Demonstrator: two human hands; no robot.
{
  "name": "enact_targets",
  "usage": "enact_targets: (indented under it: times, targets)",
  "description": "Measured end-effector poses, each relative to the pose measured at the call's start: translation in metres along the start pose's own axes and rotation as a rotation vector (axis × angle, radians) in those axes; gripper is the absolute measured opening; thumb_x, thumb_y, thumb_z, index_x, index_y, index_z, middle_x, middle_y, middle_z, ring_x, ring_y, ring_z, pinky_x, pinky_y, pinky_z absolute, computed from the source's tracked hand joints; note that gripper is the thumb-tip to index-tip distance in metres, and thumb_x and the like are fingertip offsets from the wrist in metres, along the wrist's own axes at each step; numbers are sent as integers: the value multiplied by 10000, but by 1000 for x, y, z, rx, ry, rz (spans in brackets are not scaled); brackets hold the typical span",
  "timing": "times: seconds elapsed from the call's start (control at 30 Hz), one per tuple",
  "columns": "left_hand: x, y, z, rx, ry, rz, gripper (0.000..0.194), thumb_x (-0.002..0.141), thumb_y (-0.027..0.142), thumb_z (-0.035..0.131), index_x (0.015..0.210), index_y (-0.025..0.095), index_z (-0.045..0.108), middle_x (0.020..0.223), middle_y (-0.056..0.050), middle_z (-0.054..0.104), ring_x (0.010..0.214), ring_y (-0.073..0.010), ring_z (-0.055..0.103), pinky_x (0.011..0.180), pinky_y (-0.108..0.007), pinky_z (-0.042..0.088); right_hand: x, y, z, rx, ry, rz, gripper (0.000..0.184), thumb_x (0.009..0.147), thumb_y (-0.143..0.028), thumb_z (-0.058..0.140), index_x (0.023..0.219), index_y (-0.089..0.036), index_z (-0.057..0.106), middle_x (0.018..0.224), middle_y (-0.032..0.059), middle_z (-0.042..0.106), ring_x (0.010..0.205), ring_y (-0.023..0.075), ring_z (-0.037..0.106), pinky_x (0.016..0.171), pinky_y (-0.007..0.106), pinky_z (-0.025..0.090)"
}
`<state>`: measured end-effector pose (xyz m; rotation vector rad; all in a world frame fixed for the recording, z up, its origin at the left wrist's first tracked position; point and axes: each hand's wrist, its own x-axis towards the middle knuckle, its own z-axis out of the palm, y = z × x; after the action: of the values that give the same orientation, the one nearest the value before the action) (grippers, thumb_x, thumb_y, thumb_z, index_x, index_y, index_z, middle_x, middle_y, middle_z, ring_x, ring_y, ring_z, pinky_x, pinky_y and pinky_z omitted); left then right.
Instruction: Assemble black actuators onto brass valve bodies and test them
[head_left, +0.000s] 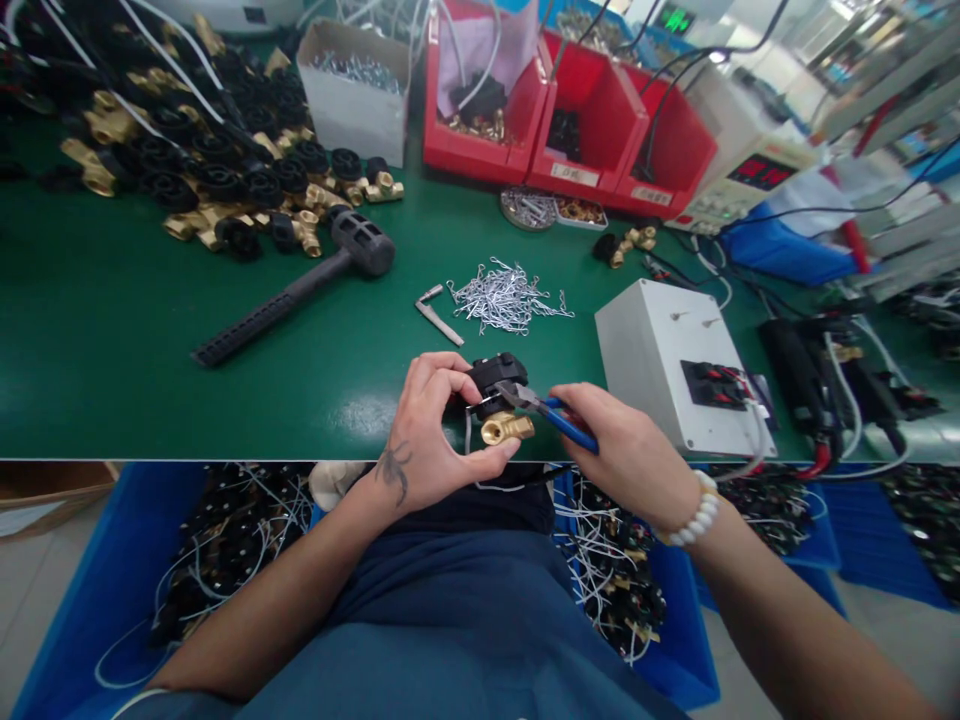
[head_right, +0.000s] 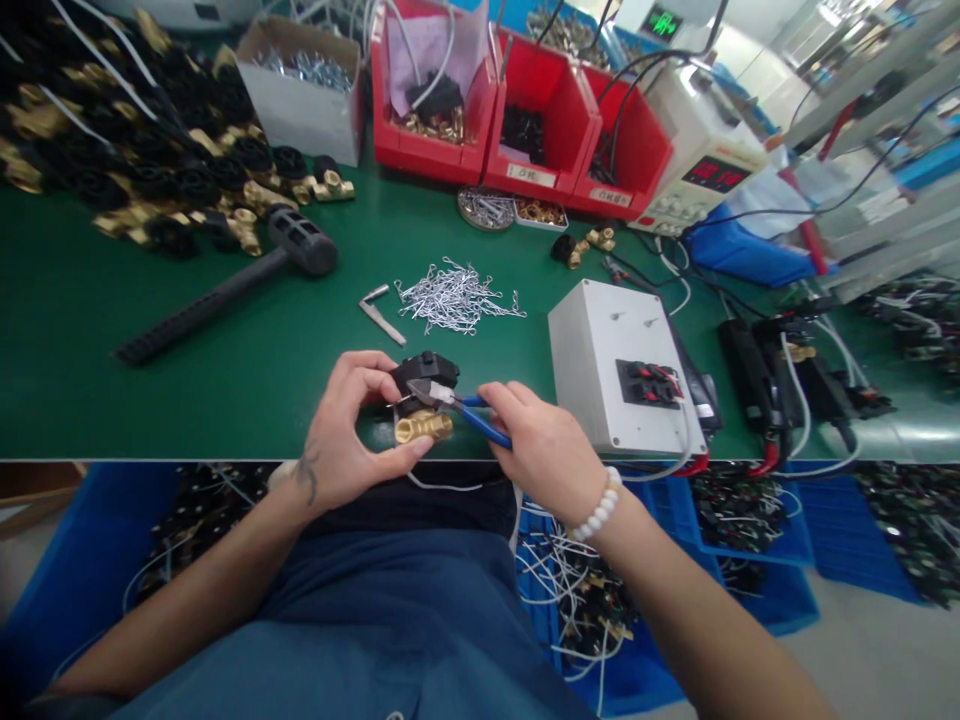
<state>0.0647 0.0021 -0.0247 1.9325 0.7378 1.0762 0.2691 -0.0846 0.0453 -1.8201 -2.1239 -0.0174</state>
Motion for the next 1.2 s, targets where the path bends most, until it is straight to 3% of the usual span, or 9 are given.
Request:
enact_targets:
  times: [0.07, 0.17, 0.23, 0.4, 0.57, 0.73, 0.93, 1.1, 1.2]
  targets:
    - [0, 0, 0, 0, 0, -3, 355, 674, 271, 783, 895, 197, 515, 1105, -88, 547, 1055, -242, 561, 903, -436, 517, 1, 0, -3, 23, 31, 25, 161, 894, -128, 543, 1026, -205, 593, 825, 21, 605, 681, 145, 584, 605, 271, 447]
    - [0, -1, 0, -3, -3, -14, 364, 673, 286, 789, 893, 203, 510, 1113, -87, 545, 1051, -240, 564, 893, -431, 520, 0, -1, -5, 119, 473, 153, 191, 922, -148, 552, 1095, -230, 561, 896, 26, 593, 712, 142, 571, 637, 274, 454]
    - [0, -1, 1, 4, -3, -13, 367, 673, 291, 789, 893, 206, 507, 1108, -84, 544, 1054, -239, 562, 895, -427, 519, -1, -1, -1, 106, 563, 149, 209, 933, -150, 523, 1120, -241, 546, 892, 29, 577, 692, 146, 550, 614, 277, 437]
    - [0, -1, 1, 19, 2, -4, 365, 668, 286, 784, 889, 204, 505, 1095, -79, 543, 1050, -237, 557, 900, -425, 516, 0, 1, 1, -15, 19, -12, 184, 879, -111, 511, 1013, -192, 608, 803, 31, 604, 649, 148, 567, 569, 270, 431]
    - [1, -1, 1, 7, 5, -7, 354, 674, 295, 779, 878, 200, 506, 1095, -81, 543, 1048, -237, 559, 899, -426, 516, 0, 1, -3, 113, 536, 172, 192, 891, -172, 571, 1076, -226, 575, 910, 20, 602, 730, 138, 583, 676, 272, 489]
    - [1, -1, 0, 21, -7, -9, 372, 663, 294, 787, 881, 208, 498, 1099, -82, 547, 1056, -246, 558, 891, -430, 521, -1, -5, -2, -11, -170, 32, 211, 859, -113, 512, 1033, -187, 604, 818, 36, 625, 646, 149, 583, 557, 264, 453]
    - [1, 0, 0, 9, 0, -12, 361, 673, 302, 779, 878, 204, 498, 1095, -86, 548, 1033, -241, 564, 870, -427, 525, -6, -7, -3, -10, 531, 184, 195, 919, -189, 539, 1107, -235, 564, 945, 48, 607, 791, 181, 609, 702, 323, 497]
    - [1, 0, -1, 27, -8, -8, 355, 668, 290, 775, 878, 197, 505, 1091, -87, 550, 1042, -245, 557, 880, -433, 518, -4, -7, -1, -68, -83, 52, 205, 890, -96, 495, 1049, -174, 597, 854, 58, 610, 704, 170, 585, 599, 287, 447]
    - [1, -1, -1, 25, -2, -16, 354, 672, 294, 775, 879, 202, 503, 1098, -83, 549, 1041, -240, 561, 878, -424, 519, -2, -8, -7, -5, 107, 93, 164, 914, -147, 548, 1062, -191, 607, 887, 40, 621, 723, 158, 588, 635, 278, 454]
